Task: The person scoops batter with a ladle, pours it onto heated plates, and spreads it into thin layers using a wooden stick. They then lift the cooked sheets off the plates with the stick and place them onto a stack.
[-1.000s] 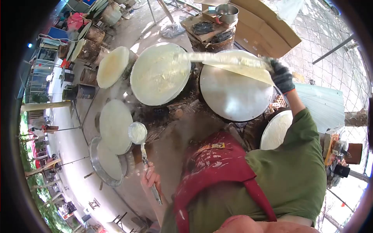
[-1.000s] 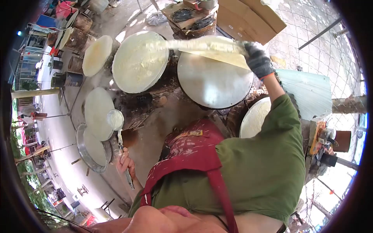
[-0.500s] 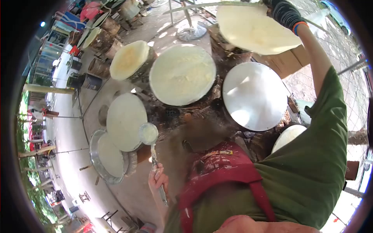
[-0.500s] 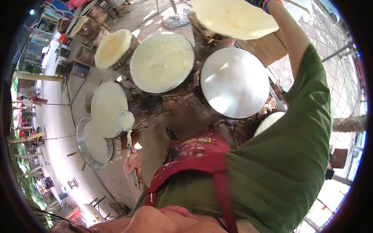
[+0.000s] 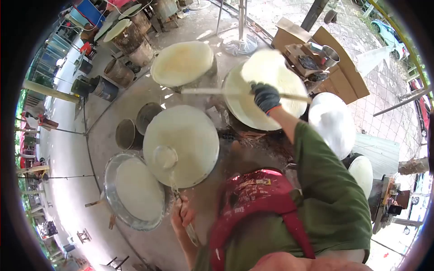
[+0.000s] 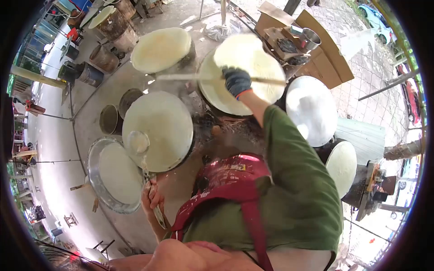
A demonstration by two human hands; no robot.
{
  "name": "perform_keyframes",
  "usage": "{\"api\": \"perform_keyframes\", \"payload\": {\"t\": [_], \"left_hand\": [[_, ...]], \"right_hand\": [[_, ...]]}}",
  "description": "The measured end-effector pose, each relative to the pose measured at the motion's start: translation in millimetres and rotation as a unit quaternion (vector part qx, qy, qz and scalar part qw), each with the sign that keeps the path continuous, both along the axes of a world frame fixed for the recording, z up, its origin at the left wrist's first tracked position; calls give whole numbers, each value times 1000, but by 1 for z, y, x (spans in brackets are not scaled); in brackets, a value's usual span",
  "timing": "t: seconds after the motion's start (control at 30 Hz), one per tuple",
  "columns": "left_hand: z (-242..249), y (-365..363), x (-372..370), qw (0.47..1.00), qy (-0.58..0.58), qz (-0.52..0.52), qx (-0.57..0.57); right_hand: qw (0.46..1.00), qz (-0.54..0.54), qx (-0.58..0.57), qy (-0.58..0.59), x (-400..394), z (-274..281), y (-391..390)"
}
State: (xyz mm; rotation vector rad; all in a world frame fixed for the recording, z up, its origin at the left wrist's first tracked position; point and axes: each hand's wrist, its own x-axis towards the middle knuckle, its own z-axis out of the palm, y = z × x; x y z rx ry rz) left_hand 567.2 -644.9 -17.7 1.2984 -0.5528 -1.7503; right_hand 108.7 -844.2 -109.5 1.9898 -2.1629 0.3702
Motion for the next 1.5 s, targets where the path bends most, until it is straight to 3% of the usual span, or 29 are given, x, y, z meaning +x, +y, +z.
{"api": "perform_keyframes", "payload": {"t": [0.07,0.13,0.33,0.43,0.53,0.57,0.63,0.77,0.83,0.93,1.07,1.17,1.2,1.23,1.3,1.33,1.37,1.43,1.47,1.5], "left_hand": [[-19,-6,39,997,-72,2,-23],[-32,-11,76,993,-108,20,-38],[-22,-17,95,995,28,89,39],[-5,-25,86,994,22,84,71],[-19,-23,90,995,-24,77,56],[-19,-22,92,996,-25,69,59],[5,-33,76,996,22,41,80],[-31,-26,86,996,-44,61,47],[-24,-34,69,994,20,88,66],[-3,-46,48,976,190,72,72],[-36,-48,58,996,52,56,53],[-23,-56,46,994,75,52,64],[-15,-60,39,993,85,51,70],[-12,-62,35,991,96,51,78],[-28,-63,47,996,59,18,62],[-36,-62,54,998,42,1,53],[-39,-63,58,998,35,2,54],[-43,-63,64,998,26,4,56],[-45,-64,65,998,26,5,57],[-44,-65,67,998,30,7,57]], "right_hand": [[991,-57,118,-30,43,-17,-5],[991,-73,110,-33,76,-35,-6],[971,-157,137,-115,114,-18,-9],[981,-138,123,-65,112,-42,-8],[977,-114,165,-69,97,-58,-16],[984,-106,125,-71,93,-61,-14],[963,-155,166,-143,90,-38,-15],[957,-170,178,-151,68,-63,-12],[965,-180,110,-156,87,-38,-2],[968,-148,156,-125,94,-31,-1],[978,-127,139,-92,66,-23,0],[976,-176,96,-89,20,12,2],[978,-167,25,-126,-6,17,7],[990,-104,-64,-71,-46,4,10],[986,-137,-36,-87,-110,25,6],[979,-186,19,-84,-105,75,2],[991,-106,-83,-20,-136,80,-3],[990,-136,-19,18,-120,153,-13],[987,-83,-19,135,-135,167,-28],[987,-95,-9,133,-117,193,-33]]}}
